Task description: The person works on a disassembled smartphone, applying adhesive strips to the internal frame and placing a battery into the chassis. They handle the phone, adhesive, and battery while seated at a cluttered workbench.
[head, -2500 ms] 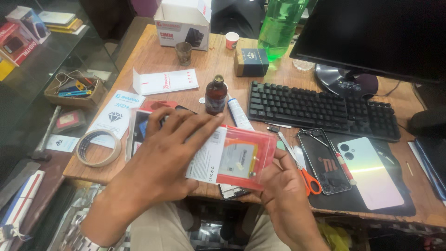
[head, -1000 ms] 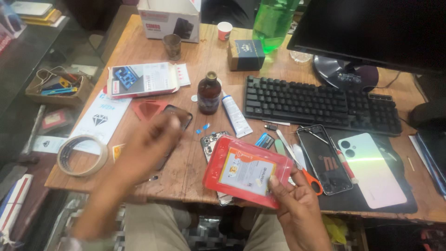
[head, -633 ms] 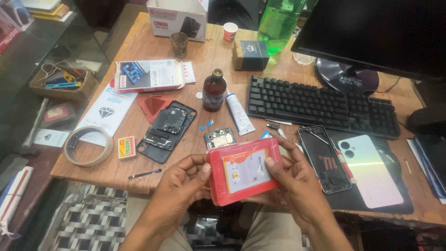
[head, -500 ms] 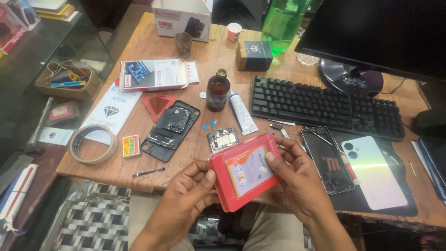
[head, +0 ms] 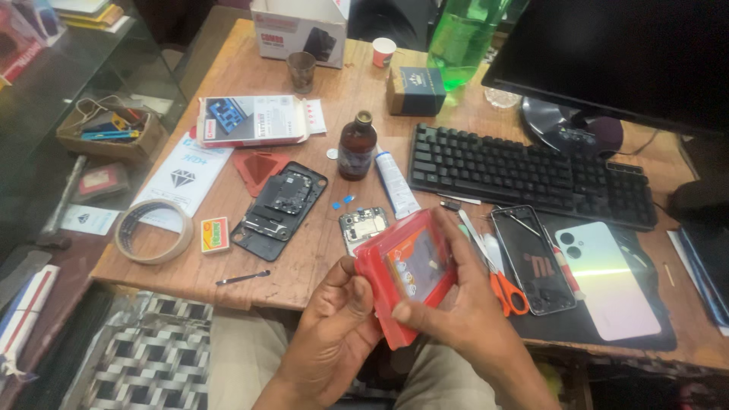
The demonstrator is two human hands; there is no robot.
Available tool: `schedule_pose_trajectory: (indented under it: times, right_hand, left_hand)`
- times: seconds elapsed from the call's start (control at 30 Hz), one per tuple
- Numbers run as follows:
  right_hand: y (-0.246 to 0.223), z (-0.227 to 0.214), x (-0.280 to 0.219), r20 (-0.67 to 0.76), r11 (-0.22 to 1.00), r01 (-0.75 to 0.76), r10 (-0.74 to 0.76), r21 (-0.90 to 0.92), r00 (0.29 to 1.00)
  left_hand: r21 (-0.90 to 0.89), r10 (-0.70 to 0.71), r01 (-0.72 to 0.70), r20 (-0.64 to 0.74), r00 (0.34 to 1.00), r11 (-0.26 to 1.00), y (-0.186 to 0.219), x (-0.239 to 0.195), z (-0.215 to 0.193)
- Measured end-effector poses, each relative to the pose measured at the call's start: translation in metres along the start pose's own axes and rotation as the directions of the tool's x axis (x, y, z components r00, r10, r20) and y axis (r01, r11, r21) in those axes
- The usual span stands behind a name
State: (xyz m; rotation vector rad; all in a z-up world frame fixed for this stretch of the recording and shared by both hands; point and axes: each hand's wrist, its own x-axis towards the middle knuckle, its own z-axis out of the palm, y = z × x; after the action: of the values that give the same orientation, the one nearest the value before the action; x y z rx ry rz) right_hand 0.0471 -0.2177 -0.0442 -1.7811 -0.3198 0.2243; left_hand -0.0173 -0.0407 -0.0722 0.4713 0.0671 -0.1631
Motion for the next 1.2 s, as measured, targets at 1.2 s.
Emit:
schedule_pose_trajectory:
  times: [1.2]
  right_hand:
    - [-0.041,0.012,-0.038,0.072,0.376,0.547,-0.773,-0.748,0.630]
  left_hand:
    - [0.007,0.331,-0.334,0.106,0.938,0.943,-0.030,0.006,-0.012]
